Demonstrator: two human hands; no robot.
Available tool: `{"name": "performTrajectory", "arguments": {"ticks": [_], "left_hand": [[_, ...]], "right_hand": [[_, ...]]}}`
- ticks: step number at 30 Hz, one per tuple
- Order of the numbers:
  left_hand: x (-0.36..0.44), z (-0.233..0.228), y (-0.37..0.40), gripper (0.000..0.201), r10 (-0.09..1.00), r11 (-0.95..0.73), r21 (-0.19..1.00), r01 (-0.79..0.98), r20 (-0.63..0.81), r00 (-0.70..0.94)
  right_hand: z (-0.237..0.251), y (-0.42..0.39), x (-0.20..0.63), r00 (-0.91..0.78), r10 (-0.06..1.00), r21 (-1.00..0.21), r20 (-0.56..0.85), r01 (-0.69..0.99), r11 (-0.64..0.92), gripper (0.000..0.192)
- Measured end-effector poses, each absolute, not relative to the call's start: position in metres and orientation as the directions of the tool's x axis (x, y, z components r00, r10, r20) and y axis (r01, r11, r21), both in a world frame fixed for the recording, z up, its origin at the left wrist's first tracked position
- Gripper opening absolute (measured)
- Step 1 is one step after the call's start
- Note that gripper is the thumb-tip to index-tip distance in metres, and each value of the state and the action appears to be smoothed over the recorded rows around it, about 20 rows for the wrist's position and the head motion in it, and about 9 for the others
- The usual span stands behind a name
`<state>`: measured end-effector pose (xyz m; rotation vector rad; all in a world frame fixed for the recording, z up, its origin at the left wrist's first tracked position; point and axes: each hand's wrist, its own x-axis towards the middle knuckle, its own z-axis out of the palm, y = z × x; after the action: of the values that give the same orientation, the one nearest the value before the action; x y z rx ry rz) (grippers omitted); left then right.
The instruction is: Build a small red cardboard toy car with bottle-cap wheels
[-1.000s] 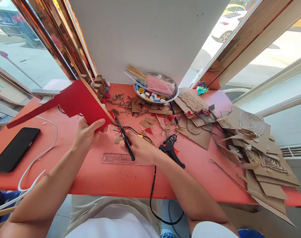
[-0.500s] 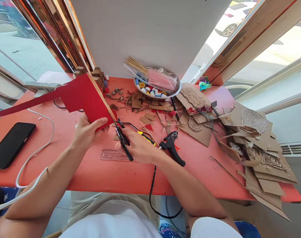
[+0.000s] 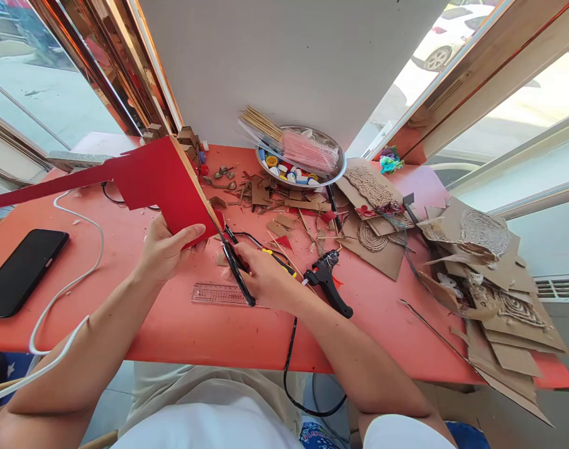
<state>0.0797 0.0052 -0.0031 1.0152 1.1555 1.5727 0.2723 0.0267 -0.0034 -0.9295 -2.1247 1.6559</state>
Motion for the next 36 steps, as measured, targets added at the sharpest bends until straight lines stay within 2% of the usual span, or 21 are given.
{"name": "performTrajectory", "arguments": {"ticks": [3,8,17,22,28,36], "left_hand": [[0.08,-0.003,0.005,0.021,0.961,-0.158,0.968,-0.192,0.106,-0.256],[0.08,-0.003,0.005,0.025,0.961,-0.169,0.968,-0.185,0.12,-0.251],[0.077,-0.007,0.005,0.024,0.968,-0.181,0.962,-0.204,0.137,-0.211],[0.079,-0.007,0.002,0.019,0.978,-0.161,0.975,-0.153,0.136,-0.16],[0.081,-0.002,-0.001,0.015,0.985,-0.141,0.982,-0.122,0.126,-0.121],[0.08,-0.002,-0.003,0.038,0.985,-0.122,0.976,-0.178,0.097,-0.145]], "right_hand": [[-0.003,0.024,0.271,-0.728,0.662,-0.935,-0.179,0.335,0.116,0.029],[-0.003,0.021,0.27,-0.707,0.697,-0.946,-0.123,0.297,0.134,0.049],[-0.004,0.017,0.265,-0.656,0.746,-0.925,-0.117,0.345,0.158,0.057],[-0.01,0.015,0.264,-0.662,0.743,-0.961,-0.104,0.259,0.096,0.064],[-0.014,0.014,0.263,-0.649,0.758,-0.972,-0.06,0.21,0.104,0.069],[-0.013,0.012,0.26,-0.654,0.756,-0.979,-0.016,0.164,0.122,0.06]]}}
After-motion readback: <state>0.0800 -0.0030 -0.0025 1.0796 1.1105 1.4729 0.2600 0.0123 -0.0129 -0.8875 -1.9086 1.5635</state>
